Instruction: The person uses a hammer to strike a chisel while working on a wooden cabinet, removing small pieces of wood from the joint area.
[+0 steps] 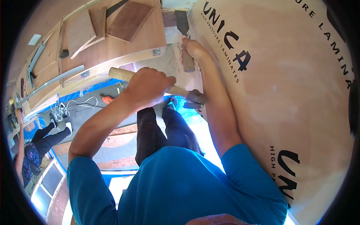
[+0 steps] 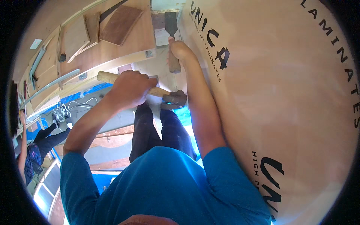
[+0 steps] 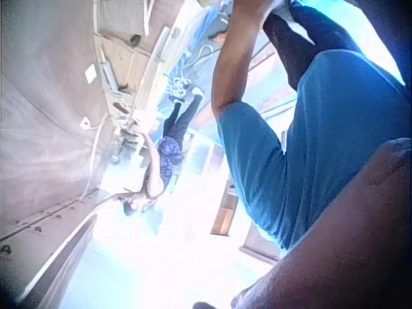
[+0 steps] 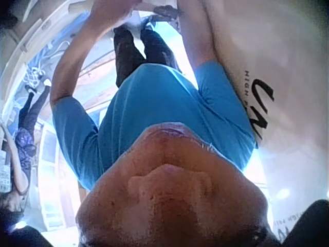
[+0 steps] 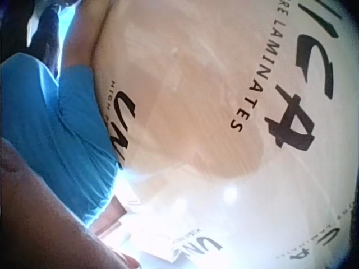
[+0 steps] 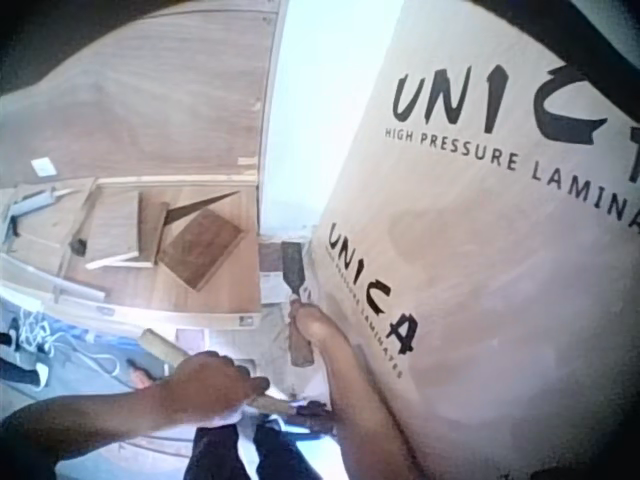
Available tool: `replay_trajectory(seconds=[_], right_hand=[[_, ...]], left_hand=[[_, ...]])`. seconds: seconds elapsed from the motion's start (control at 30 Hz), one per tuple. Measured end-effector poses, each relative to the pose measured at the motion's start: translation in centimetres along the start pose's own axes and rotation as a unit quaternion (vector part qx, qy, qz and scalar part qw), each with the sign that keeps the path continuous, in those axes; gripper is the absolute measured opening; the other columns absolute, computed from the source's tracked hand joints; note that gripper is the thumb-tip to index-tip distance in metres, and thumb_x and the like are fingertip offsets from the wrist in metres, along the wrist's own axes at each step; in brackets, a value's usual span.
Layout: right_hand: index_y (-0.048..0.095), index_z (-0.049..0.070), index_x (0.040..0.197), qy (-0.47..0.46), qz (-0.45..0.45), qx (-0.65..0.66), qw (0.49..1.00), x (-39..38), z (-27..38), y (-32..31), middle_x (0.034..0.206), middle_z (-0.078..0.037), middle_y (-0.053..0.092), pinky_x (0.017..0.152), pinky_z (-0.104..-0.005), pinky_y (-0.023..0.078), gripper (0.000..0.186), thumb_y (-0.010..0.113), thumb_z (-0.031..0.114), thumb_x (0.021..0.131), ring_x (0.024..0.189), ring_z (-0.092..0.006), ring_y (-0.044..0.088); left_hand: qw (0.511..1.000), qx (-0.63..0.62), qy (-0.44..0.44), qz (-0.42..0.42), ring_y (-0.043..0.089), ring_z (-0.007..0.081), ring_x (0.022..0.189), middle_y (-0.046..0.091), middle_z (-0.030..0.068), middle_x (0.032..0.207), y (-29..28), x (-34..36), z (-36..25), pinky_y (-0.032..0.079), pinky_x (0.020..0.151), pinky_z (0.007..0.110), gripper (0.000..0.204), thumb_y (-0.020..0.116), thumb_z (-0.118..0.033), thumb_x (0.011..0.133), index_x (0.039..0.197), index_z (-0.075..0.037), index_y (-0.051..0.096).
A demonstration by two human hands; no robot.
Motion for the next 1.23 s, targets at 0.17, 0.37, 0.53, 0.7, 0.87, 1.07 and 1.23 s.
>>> replay_trajectory(seconds=[0.17,0.37,0.53,0.7,0.87,1.07,1.23], right_hand=[[0.055,0.006,0.103,-0.015,-0.001,0.023,1.0,0.7,-1.4,-0.1,0.079,-0.008,0.06,0.054,-0.0455,0.056,0.043,0.049,0.048,0.113,0.056,-0.0258,0.061],[0.055,0.007,0.103,-0.027,-0.021,-0.003,0.999,1.5,-2.1,0.4,0.077,-0.007,0.058,0.055,-0.0461,0.057,0.044,0.048,0.049,0.113,0.056,-0.0256,0.061],[0.056,0.007,0.104,-0.014,-0.001,0.01,1.0,1.8,-1.9,0.1,0.079,-0.008,0.059,0.056,-0.0476,0.058,0.044,0.048,0.049,0.113,0.058,-0.0263,0.061],[0.055,0.007,0.109,-0.024,-0.001,0.004,1.0,1.9,-2.1,0.9,0.082,-0.01,0.059,0.057,-0.0488,0.058,0.042,0.048,0.048,0.113,0.059,-0.0289,0.062],[0.054,0.007,0.112,-0.018,0.031,0.014,0.999,2.0,-2.1,0.3,0.086,-0.011,0.06,0.058,-0.0495,0.059,0.042,0.048,0.048,0.113,0.061,-0.0302,0.063],[0.056,0.005,0.112,-0.021,0.043,0.03,0.998,4.3,-1.9,0.0,0.086,-0.012,0.061,0.057,-0.0491,0.058,0.045,0.049,0.05,0.112,0.06,-0.0304,0.063],[0.057,0.005,0.115,-0.009,0.02,-0.007,1.0,3.7,-3.4,-0.5,0.09,-0.014,0.065,0.06,-0.0507,0.06,0.054,0.053,0.058,0.109,0.064,-0.0335,0.067]], left_hand=[[0.999,0.032,-0.03,0.013,0.075,0.0327,0.08,0.074,0.0102,0.08,3.6,-1.2,2.0,0.057,0.07,0.048,0.017,0.071,-0.014,0.083,0.1,-0.014,0.075],[0.997,-0.01,-0.06,0.045,0.075,0.0343,0.077,0.074,0.0121,0.08,7.1,-3.0,2.2,0.058,0.068,0.05,0.013,0.071,-0.015,0.083,0.096,-0.013,0.073],[1.0,0.006,-0.015,0.009,0.076,0.0341,0.078,0.075,0.0126,0.082,4.6,-1.7,0.3,0.058,0.068,0.049,0.011,0.069,-0.015,0.086,0.096,-0.013,0.073],[0.994,0.061,-0.08,-0.045,0.077,0.0329,0.081,0.075,0.0127,0.083,6.2,2.6,3.6,0.059,0.068,0.05,0.016,0.066,-0.017,0.089,0.102,-0.011,0.074],[0.999,0.03,-0.015,0.029,0.077,0.0331,0.083,0.076,0.0121,0.084,5.5,0.0,-1.3,0.06,0.072,0.049,0.017,0.065,-0.017,0.091,0.105,-0.014,0.075],[0.996,0.053,-0.069,0.008,0.078,0.0334,0.088,0.076,0.0163,0.085,5.8,3.3,2.9,0.059,0.07,0.049,0.018,0.065,-0.018,0.091,0.103,-0.012,0.076],[0.997,0.014,-0.017,0.074,0.079,0.0367,0.091,0.079,0.0125,0.087,4.5,-0.1,-2.3,0.06,0.081,0.05,0.02,0.066,-0.022,0.091,0.105,-0.015,0.078]])
Point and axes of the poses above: each hand's wrist, its own x-axis towards the middle knuckle, its own y-axis out of the palm, z = x × y, the point moved 3 cm from there along x, towards the middle knuckle
